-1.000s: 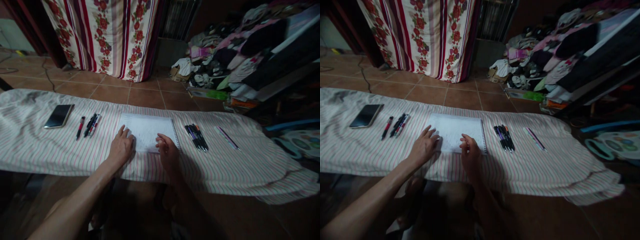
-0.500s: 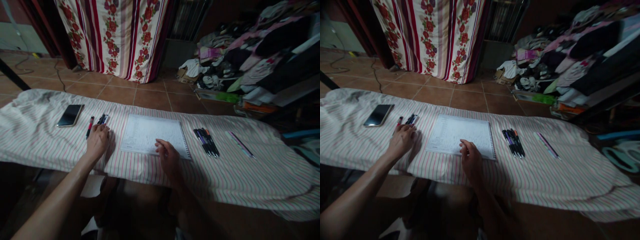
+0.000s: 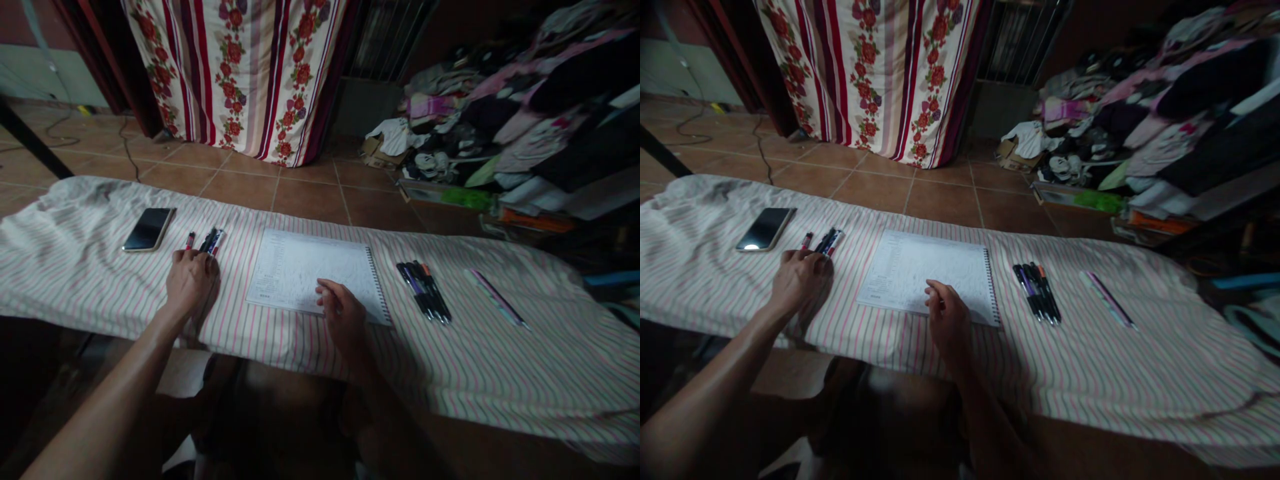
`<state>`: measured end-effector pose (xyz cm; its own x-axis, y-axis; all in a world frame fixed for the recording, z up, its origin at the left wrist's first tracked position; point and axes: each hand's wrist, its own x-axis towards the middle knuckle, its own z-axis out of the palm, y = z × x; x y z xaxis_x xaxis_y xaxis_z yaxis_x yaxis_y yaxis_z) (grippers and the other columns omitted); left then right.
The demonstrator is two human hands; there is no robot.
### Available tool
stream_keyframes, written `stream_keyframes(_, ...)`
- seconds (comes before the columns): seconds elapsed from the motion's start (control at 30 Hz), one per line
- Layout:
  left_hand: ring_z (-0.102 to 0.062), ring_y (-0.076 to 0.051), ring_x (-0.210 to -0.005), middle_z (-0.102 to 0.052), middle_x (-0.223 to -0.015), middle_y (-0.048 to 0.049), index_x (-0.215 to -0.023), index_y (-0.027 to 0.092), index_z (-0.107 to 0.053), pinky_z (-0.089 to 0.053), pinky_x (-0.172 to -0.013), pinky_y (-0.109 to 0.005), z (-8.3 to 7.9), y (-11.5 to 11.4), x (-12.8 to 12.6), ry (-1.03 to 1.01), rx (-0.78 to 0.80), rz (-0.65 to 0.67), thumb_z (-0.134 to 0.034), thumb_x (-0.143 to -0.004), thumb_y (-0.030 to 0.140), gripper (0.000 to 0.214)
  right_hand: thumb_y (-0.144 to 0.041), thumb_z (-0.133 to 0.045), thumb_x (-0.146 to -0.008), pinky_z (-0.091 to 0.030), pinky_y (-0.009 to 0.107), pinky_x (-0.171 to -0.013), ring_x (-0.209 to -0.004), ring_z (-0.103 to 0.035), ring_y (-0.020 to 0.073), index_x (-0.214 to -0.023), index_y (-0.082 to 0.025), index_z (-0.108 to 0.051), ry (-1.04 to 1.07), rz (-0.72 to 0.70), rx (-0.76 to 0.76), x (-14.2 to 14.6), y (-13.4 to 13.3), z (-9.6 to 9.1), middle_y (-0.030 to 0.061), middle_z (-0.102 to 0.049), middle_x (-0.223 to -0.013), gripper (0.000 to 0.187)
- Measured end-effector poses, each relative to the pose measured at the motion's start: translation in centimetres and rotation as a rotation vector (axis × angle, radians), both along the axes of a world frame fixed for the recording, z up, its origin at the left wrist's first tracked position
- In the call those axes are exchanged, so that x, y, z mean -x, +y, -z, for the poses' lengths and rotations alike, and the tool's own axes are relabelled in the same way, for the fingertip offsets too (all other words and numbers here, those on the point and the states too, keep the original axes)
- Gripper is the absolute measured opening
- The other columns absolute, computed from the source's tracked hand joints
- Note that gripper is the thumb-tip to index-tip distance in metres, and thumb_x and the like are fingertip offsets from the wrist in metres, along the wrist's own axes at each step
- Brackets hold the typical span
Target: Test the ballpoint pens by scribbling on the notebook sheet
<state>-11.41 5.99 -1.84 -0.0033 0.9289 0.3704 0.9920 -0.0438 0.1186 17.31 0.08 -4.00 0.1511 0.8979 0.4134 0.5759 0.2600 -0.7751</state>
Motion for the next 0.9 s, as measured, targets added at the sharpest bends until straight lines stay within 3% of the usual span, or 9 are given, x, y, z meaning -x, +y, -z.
stream_keyframes(0.33,-0.048,-0.033,-0.098,-0.063,-0.098,-0.0163,-0.087,0.017,-0.069,-0.045,-0.073,-0.043,-0.2,0.1,0.1,-0.063,-0.036,-0.030,-0.039,-0.083,0.030,0.033,-0.031,-0.042,-0.088,-0.053,0.026,-0.056,-0.060,-0.063,0.0121,-0.100,-0.019,-0.062,0.012,-0.011,0.026,0.5,0.7,-0.1,0.0049,-0.069,-0.084,0.026)
stream_keyframes(0.5,-0.048,-0.034,-0.100,-0.063,-0.101,-0.0172,-0.093,0.015,-0.068,-0.046,-0.074,-0.044,-0.1,0.3,0.0,-0.057,0.022,-0.009,-0.039,-0.085,0.033,0.035,-0.029,-0.042,-0.088,-0.053,0.027,-0.058,-0.061,-0.063,0.0122,-0.098,-0.017,-0.062,0.001,-0.016,0.038,0.9,0.8,-0.1,0.0055,-0.068,-0.084,0.026)
stream_keyframes(0.77,-0.048,-0.030,-0.102,-0.063,-0.101,-0.0139,-0.082,0.017,-0.071,-0.042,-0.089,-0.043,0.9,1.4,1.5,-0.156,0.024,0.004,-0.044,-0.081,0.028,0.029,-0.030,-0.042,-0.087,-0.053,0.027,-0.056,-0.059,-0.063,0.0122,-0.098,-0.019,-0.063,0.029,-0.017,0.014,1.1,1.4,-0.2,0.0048,-0.069,-0.082,0.025)
stream_keyframes(0.9,-0.051,-0.029,-0.101,-0.063,-0.098,-0.0134,-0.077,0.018,-0.072,-0.039,-0.094,-0.046,1.2,1.9,2.1,-0.159,0.018,0.024,-0.047,-0.079,0.033,0.029,-0.030,-0.043,-0.088,-0.054,0.026,-0.055,-0.059,-0.063,0.0121,-0.099,-0.019,-0.063,0.032,-0.027,0.015,1.0,1.7,-0.1,0.0049,-0.069,-0.083,0.025)
